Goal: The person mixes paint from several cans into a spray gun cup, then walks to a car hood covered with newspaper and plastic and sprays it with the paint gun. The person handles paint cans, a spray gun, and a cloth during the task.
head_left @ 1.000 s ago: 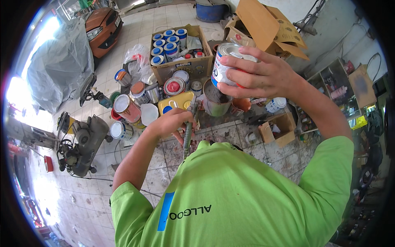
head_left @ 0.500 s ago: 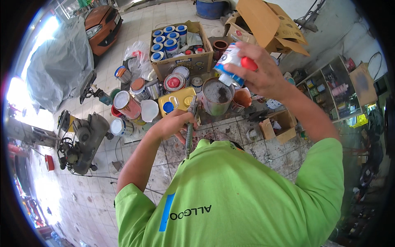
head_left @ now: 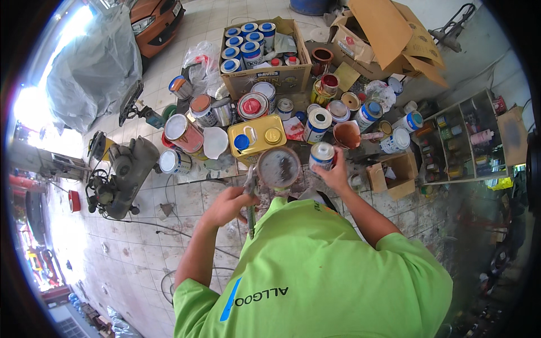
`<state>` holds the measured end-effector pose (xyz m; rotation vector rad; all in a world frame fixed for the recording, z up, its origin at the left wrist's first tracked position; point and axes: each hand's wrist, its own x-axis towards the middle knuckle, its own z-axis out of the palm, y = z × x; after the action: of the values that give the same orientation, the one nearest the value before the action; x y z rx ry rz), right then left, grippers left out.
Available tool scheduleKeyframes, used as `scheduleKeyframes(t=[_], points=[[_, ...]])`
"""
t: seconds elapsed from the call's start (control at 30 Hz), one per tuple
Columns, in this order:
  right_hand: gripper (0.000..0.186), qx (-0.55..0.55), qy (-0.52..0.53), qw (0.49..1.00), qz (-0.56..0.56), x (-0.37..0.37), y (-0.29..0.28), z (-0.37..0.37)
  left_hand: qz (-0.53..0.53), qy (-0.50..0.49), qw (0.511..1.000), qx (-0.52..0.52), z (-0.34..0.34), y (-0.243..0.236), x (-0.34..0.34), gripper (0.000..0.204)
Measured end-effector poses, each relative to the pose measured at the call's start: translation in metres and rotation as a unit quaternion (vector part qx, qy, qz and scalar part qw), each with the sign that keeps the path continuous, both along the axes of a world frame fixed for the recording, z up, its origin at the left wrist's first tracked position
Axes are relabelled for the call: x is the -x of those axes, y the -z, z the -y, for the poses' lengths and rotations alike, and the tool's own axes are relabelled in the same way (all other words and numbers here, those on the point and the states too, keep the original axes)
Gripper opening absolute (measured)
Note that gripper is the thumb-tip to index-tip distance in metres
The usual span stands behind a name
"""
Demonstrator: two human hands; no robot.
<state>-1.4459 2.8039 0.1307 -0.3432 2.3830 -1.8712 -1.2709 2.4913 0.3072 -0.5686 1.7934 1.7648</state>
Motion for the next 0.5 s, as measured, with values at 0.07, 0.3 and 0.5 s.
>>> scheduleKeyframes(t=[0.07,0.3,0.5], points=[[0.081,-0.087,0.025,0.996,0.011,-0.003,0.042,0.0,0.018,-0.011,1.0,-0.004,0.005,0.001,-0.013,0.039],[0.084,-0.139,-0.092,0.98,-0.112,0.02,0.047,0.021,0.054,-0.133,0.99,-0.005,0.008,0.014,-0.076,0.033],[0.081,-0.148,-0.164,0.957,-0.188,0.041,-0.021,0.015,0.042,-0.172,0.984,-0.003,-0.002,0.028,-0.089,0.033]])
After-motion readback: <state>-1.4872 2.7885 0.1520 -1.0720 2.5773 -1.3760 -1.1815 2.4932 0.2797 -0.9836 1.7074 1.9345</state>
